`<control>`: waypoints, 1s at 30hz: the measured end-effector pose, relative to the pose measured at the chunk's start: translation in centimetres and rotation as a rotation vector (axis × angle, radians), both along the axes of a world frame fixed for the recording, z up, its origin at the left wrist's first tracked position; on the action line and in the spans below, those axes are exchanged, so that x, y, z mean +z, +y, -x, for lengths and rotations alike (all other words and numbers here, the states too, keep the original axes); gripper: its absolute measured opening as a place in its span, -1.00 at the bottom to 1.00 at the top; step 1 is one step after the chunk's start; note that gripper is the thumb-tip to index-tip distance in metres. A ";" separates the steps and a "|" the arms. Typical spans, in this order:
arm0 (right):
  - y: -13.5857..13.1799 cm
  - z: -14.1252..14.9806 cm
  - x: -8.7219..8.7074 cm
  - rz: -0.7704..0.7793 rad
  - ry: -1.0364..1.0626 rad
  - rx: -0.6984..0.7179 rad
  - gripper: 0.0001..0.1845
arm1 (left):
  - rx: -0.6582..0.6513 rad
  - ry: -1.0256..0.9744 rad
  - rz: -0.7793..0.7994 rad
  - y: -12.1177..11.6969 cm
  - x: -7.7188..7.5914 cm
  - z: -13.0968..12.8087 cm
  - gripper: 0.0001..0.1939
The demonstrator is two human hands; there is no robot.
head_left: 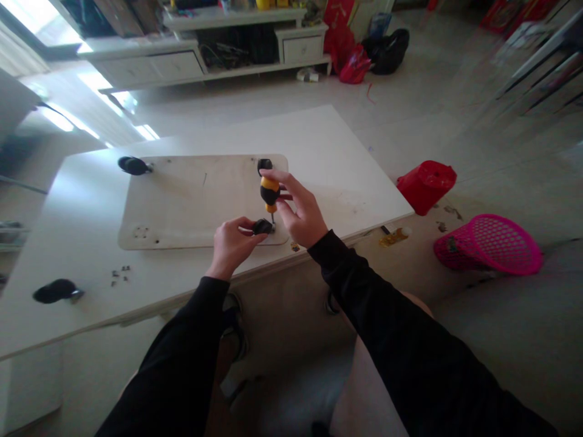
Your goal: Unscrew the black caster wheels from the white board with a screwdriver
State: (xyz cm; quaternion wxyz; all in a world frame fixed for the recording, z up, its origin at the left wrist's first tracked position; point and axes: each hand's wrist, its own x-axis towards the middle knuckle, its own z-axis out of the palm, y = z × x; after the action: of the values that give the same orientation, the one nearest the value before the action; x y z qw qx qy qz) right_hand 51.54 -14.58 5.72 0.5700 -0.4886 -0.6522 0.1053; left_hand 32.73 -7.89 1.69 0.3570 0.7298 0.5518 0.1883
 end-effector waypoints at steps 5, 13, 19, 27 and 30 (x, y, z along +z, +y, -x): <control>-0.1 0.1 0.0 0.014 0.018 -0.100 -0.56 | 0.012 -0.002 0.003 0.1 -0.1 0.0 -0.74; 0.1 0.1 -0.2 -0.096 -0.047 -0.058 -0.46 | 0.003 0.008 0.003 -0.1 0.3 -0.1 -0.76; 0.1 0.0 -0.2 -0.066 -0.017 -0.096 -0.65 | 0.008 -0.012 0.011 0.2 -0.1 0.1 -0.74; 0.0 0.1 -0.4 -0.038 -0.008 -0.108 -0.51 | -0.005 -0.017 0.020 0.2 -0.1 0.2 -0.73; 0.0 0.2 -0.2 -0.014 0.001 -0.145 -0.57 | 0.000 -0.026 0.026 0.4 -0.4 0.2 -0.72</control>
State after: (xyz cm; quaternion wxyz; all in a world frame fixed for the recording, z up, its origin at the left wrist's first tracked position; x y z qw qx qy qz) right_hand 51.39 -14.62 5.48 0.5798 -0.5304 -0.6156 0.0596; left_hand 32.52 -7.51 1.28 0.3737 0.7225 0.5495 0.1907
